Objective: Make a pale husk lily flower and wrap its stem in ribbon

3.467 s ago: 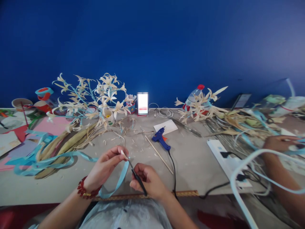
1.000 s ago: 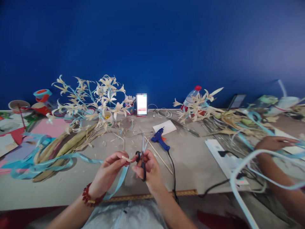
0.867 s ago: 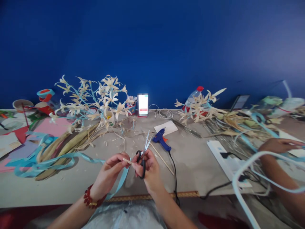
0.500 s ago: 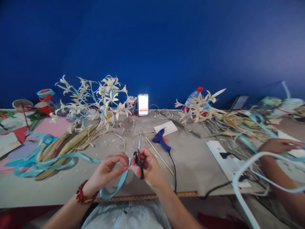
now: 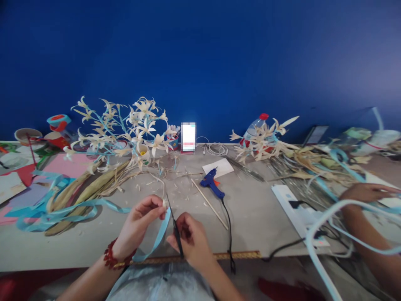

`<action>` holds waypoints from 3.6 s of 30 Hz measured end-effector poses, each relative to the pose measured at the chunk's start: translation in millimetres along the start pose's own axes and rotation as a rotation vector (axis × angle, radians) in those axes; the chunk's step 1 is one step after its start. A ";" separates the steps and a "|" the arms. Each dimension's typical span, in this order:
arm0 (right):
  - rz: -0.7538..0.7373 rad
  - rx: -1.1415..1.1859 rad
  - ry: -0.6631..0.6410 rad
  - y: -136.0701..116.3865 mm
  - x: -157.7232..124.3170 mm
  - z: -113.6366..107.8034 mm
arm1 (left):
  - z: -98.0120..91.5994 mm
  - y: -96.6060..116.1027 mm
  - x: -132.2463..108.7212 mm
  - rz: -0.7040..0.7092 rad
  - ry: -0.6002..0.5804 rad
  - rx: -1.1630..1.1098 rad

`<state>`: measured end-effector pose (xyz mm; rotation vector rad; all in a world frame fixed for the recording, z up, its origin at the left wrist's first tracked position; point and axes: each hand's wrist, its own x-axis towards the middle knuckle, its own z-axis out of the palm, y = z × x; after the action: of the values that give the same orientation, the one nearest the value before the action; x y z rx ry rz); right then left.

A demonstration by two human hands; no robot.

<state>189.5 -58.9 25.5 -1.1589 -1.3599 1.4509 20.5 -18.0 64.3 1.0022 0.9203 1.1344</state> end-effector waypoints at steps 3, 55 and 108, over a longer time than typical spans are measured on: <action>-0.002 -0.006 -0.009 2.5 -1.1 1.4 | 3.9 0.9 0.1 0.006 -0.001 -0.011; 0.088 -0.079 0.108 7.3 7.4 -7.5 | 4.8 -1.4 0.7 -0.018 -0.046 0.002; 0.016 0.022 -0.013 10.9 3.0 -6.0 | 23.1 -13.3 3.3 -0.025 0.133 -0.311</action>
<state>194.9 -55.4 14.4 -1.1506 -1.3427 1.4842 46.6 -20.0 58.1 0.6675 0.8266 1.2891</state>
